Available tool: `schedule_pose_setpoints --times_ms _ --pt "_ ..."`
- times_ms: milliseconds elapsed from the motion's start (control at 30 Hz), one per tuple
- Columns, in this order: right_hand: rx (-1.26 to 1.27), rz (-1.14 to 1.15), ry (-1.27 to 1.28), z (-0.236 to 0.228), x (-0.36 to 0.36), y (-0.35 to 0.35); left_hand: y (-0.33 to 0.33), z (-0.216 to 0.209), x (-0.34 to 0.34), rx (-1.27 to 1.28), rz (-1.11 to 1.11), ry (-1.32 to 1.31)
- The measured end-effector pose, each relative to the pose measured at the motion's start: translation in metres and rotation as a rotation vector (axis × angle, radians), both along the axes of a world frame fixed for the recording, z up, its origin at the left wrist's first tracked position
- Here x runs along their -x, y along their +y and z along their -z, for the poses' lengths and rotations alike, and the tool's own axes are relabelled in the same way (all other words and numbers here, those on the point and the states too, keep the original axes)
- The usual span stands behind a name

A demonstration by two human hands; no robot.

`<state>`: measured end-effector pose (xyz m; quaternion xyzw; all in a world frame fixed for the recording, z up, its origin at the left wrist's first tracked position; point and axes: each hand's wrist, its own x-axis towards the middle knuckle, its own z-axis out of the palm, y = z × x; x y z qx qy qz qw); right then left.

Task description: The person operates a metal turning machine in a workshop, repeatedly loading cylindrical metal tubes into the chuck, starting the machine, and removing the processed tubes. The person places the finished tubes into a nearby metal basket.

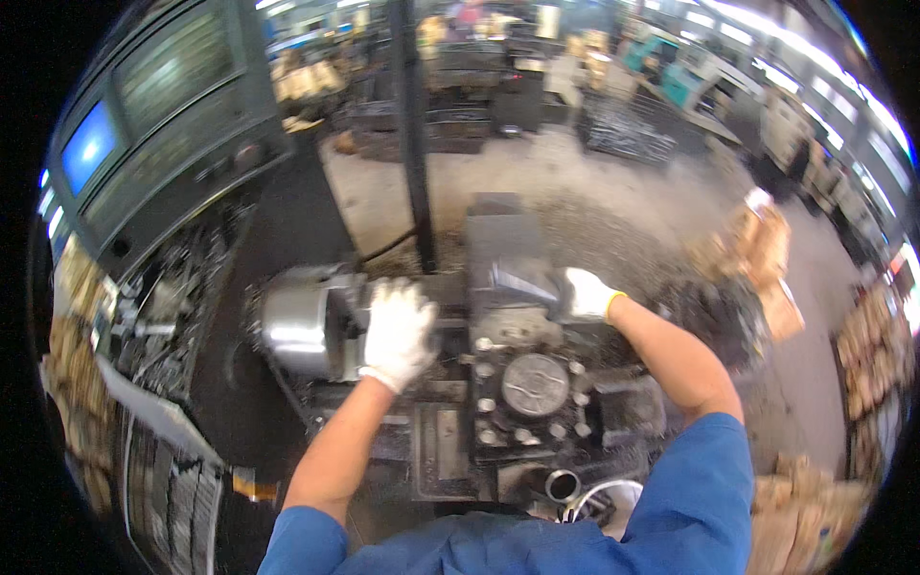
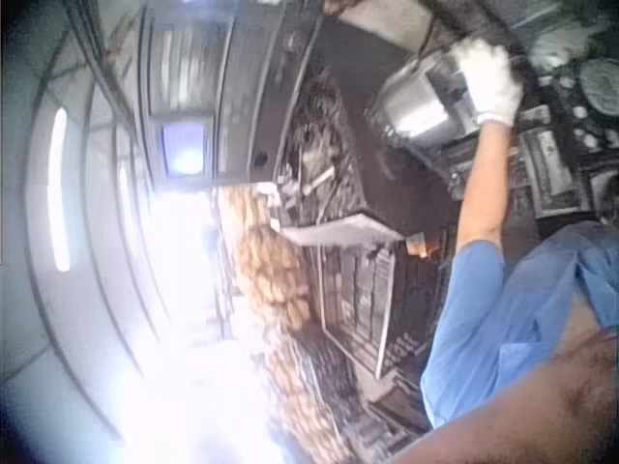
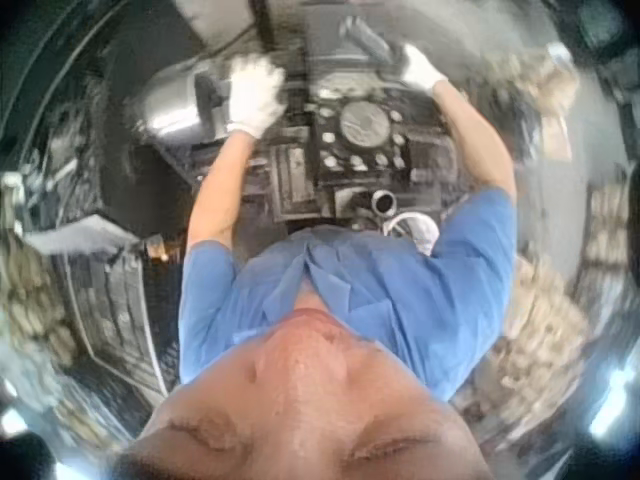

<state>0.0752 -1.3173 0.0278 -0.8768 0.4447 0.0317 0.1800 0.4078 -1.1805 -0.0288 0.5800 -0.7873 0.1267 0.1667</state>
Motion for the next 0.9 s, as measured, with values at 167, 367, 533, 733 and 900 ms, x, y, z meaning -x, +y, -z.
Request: schedule_pose_setpoints --times_ms 167,367,533,733,900 --pt "0.379 0.484 -0.62 -0.031 0.097 0.13 0.005 -0.008 0.004 0.092 -0.022 -0.035" --pt "-0.387 1.432 -0.778 0.121 0.222 0.38 0.011 -0.007 0.005 0.163 0.02 -0.057" --pt "-0.027 1.617 -0.052 0.295 0.247 0.491 0.009 -0.009 0.024 0.142 0.05 -0.066" --pt "-0.004 0.502 -0.648 0.021 0.096 0.352 0.012 -0.005 0.006 0.179 0.057 -0.074" --pt "0.164 0.034 -0.364 -0.002 0.013 0.303 0.04 -0.014 0.006 0.325 0.212 0.168"
